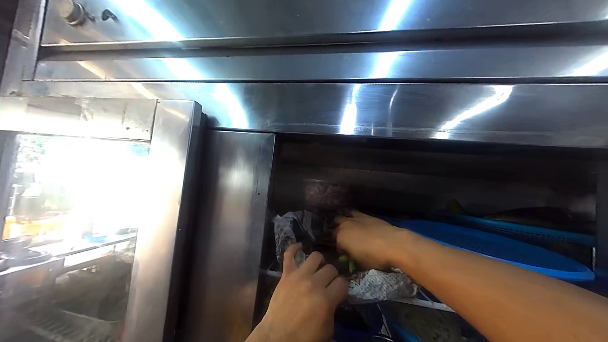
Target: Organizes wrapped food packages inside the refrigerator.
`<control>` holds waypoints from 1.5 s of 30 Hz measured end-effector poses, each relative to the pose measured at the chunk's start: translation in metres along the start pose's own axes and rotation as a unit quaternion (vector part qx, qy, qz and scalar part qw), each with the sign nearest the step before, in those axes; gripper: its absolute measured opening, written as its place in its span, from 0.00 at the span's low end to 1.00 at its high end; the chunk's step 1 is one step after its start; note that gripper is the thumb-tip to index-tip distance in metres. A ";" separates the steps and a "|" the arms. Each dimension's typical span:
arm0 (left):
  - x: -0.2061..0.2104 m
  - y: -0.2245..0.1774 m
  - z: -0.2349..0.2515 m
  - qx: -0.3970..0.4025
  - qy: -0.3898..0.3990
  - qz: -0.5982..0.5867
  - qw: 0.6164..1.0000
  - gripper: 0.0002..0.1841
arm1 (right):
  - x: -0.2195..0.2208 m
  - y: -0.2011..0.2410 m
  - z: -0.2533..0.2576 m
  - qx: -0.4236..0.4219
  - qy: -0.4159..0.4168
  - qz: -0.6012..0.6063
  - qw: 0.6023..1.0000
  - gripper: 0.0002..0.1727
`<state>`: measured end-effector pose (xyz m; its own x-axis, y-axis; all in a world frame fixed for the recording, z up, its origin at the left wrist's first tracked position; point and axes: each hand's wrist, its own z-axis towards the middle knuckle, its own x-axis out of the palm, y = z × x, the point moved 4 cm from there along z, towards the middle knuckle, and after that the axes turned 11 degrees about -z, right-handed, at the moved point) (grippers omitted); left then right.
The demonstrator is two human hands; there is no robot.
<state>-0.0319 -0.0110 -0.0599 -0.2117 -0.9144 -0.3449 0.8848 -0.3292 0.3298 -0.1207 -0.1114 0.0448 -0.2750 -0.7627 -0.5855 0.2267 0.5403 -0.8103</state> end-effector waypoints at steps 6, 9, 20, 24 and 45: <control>-0.010 0.017 0.052 -0.294 0.356 -0.155 0.874 0.18 | -0.001 -0.029 0.000 0.077 -0.041 0.015 0.996 0.03; -0.002 0.023 0.074 -0.395 0.377 -0.111 0.830 0.17 | -0.007 -0.046 -0.002 0.143 -0.033 0.058 0.987 0.02; 0.030 -0.023 0.048 -0.169 0.294 -0.037 0.940 0.30 | -0.003 -0.065 0.004 0.217 -0.018 0.169 0.961 0.06; 0.030 -0.014 0.062 -0.225 0.345 -0.105 0.905 0.33 | -0.004 -0.070 0.008 0.228 -0.013 0.192 0.954 0.06; -0.040 -0.009 -0.021 -0.232 -0.133 0.047 0.963 0.17 | 0.045 0.016 -0.081 0.182 -0.121 0.230 0.948 0.50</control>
<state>-0.0222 0.0333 -0.0676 -0.1661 -0.9832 -0.0758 0.9823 -0.1582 -0.1003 -0.2051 -0.1084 0.0038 0.1439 -0.5587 -0.8168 0.5911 0.7105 -0.3819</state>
